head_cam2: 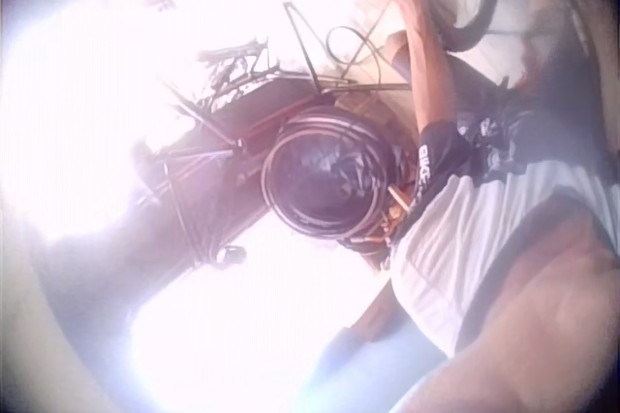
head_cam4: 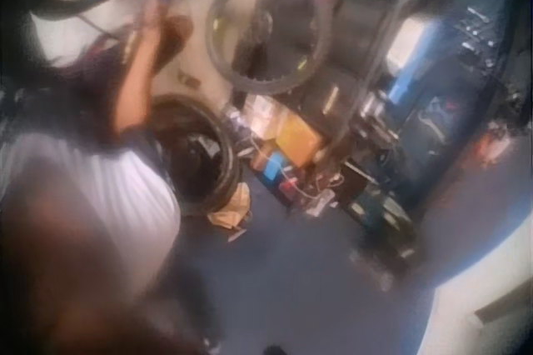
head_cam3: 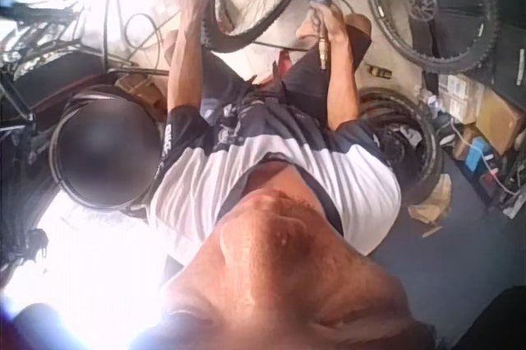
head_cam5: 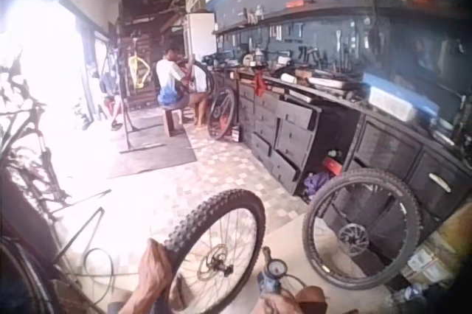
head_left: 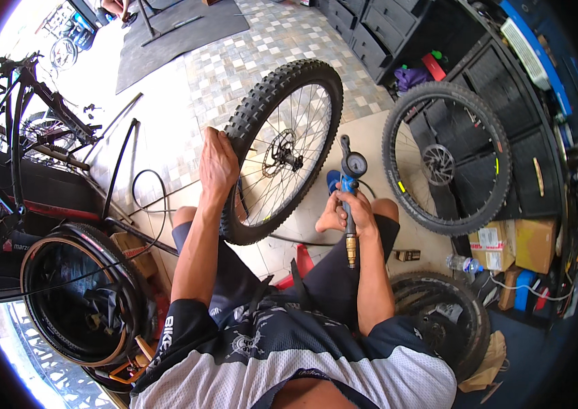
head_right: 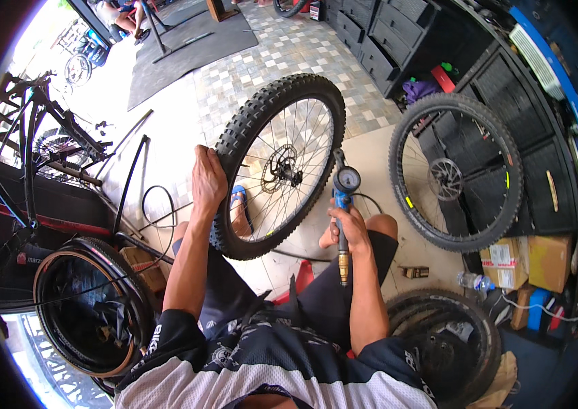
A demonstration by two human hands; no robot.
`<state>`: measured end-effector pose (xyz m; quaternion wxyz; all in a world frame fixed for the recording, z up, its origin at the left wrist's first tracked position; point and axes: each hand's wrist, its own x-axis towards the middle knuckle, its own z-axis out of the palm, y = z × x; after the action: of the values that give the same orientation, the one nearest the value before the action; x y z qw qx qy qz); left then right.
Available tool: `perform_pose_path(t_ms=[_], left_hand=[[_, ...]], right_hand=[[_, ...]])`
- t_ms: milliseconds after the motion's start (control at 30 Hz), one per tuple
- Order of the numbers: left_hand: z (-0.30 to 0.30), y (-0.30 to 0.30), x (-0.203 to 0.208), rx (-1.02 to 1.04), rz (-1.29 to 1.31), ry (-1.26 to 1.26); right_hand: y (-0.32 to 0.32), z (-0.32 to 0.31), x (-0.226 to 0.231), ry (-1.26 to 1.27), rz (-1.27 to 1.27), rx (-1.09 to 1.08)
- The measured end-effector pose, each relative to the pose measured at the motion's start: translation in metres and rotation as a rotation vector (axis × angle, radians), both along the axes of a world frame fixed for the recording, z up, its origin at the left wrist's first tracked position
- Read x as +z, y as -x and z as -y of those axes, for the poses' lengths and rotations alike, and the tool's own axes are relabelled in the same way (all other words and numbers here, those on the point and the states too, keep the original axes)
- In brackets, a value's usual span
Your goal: The person inflates a bicycle tire using a hand pump with a pressure gauge. They attach the pump to the valve, pump air into the tire, and check the pressure reading.
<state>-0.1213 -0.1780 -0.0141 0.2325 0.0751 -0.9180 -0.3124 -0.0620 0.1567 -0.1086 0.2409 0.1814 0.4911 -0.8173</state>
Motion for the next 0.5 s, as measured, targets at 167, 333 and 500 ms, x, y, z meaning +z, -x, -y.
perform_pose_path(t_ms=[167, 333, 500], left_hand=[[-0.036, -0.033, 0.004, 0.02, 0.015, 0.028], [-0.065, -0.052, 0.002, 0.051, -0.01, 0.022], [-0.053, -0.069, -0.009, 0.088, -0.04, -0.11]], right_hand=[[-0.052, -0.011, 0.047, -0.211, -0.158, 0.284], [-0.097, -0.004, 0.069, -0.266, -0.195, 0.382], [-0.111, 0.004, 0.072, -0.286, -0.266, 0.431]])
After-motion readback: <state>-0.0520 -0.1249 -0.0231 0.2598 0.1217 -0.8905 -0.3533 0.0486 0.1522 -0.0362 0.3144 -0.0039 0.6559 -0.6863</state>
